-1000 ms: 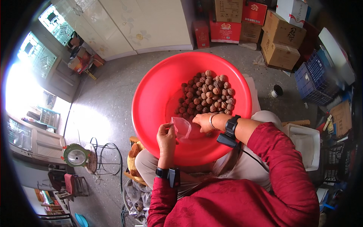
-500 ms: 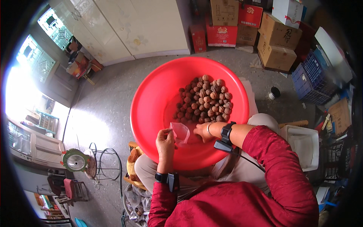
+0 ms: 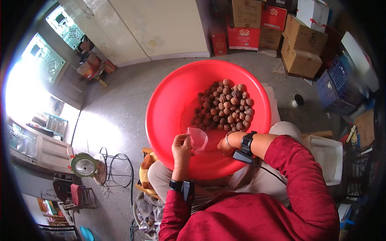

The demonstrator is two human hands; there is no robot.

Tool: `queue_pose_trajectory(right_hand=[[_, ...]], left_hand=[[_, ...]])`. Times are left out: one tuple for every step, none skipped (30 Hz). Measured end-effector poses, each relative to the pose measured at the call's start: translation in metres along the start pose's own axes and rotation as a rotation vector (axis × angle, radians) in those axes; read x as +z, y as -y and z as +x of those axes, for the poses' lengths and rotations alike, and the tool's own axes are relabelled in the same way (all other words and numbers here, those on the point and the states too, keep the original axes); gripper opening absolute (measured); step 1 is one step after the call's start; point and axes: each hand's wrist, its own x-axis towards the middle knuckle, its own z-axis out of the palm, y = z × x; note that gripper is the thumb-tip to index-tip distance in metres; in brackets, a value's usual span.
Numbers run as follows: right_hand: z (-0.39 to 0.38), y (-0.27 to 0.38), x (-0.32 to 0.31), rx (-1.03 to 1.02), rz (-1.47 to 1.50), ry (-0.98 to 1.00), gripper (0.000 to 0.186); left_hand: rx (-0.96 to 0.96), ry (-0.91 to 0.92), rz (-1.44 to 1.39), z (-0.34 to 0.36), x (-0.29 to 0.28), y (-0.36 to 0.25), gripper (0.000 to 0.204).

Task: The person picks up walnuts from a large red bowl and places them into plastic bags by hand.

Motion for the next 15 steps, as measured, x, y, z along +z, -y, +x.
queue_pose_trajectory(right_hand=[[-0.005, 0.002, -0.002, 0.028, 0.039, -0.023, 0.043], [-0.01, 0.003, -0.006, 0.06, 0.062, -0.036, 0.043], [-0.017, 0.005, -0.009, 0.09, 0.087, -0.053, 0.042], [-0.026, 0.005, -0.012, 0.096, 0.132, -0.135, 0.038], [-0.034, 0.005, -0.014, 0.097, 0.179, -0.22, 0.035], [-0.042, 0.005, -0.017, 0.088, 0.229, -0.309, 0.033], [-0.048, 0.005, -0.022, 0.063, 0.277, -0.386, 0.035], [-0.054, 0.003, -0.026, 0.039, 0.281, -0.486, 0.035], [-0.06, 0.0, -0.028, 0.016, 0.286, -0.587, 0.035], [-0.065, -0.001, -0.029, -0.007, 0.291, -0.687, 0.035], [-0.069, -0.002, -0.03, -0.003, 0.325, -0.784, 0.032], [-0.072, -0.002, -0.031, -0.028, 0.391, -0.816, 0.032], [-0.075, -0.003, -0.032, -0.053, 0.457, -0.848, 0.031], [-0.078, -0.003, -0.033, -0.078, 0.521, -0.881, 0.03], [-0.079, 0.0, -0.035, -0.103, 0.584, -0.917, 0.031]], left_hand=[[0.0, 0.0, 0.002, 0.0, 0.0, 0.0, 0.016], [-0.016, 0.005, -0.006, -0.001, 0.0, 0.0, 0.016], [0.002, -0.006, 0.01, -0.001, 0.0, 0.0, 0.016], [0.006, -0.012, 0.015, 0.0, 0.001, 0.0, 0.016], [-0.015, -0.017, 0.023, 0.0, 0.001, 0.0, 0.016], [0.008, -0.017, 0.013, 0.0, 0.001, 0.0, 0.015], [0.005, -0.017, 0.005, 0.0, 0.002, 0.0, 0.013], [0.003, -0.016, -0.004, 0.0, 0.002, 0.0, 0.012], [0.004, -0.015, -0.008, 0.0, 0.002, 0.0, 0.012], [0.005, -0.013, -0.013, 0.0, 0.002, 0.0, 0.012], [0.006, -0.01, -0.017, 0.0, 0.002, 0.0, 0.012], [0.008, -0.009, -0.016, 0.0, 0.002, -0.001, 0.012], [0.009, -0.009, -0.015, -0.001, 0.002, -0.001, 0.012], [0.01, -0.008, -0.015, -0.001, 0.003, -0.002, 0.012], [0.009, -0.009, -0.009, -0.001, 0.003, -0.002, 0.012]])
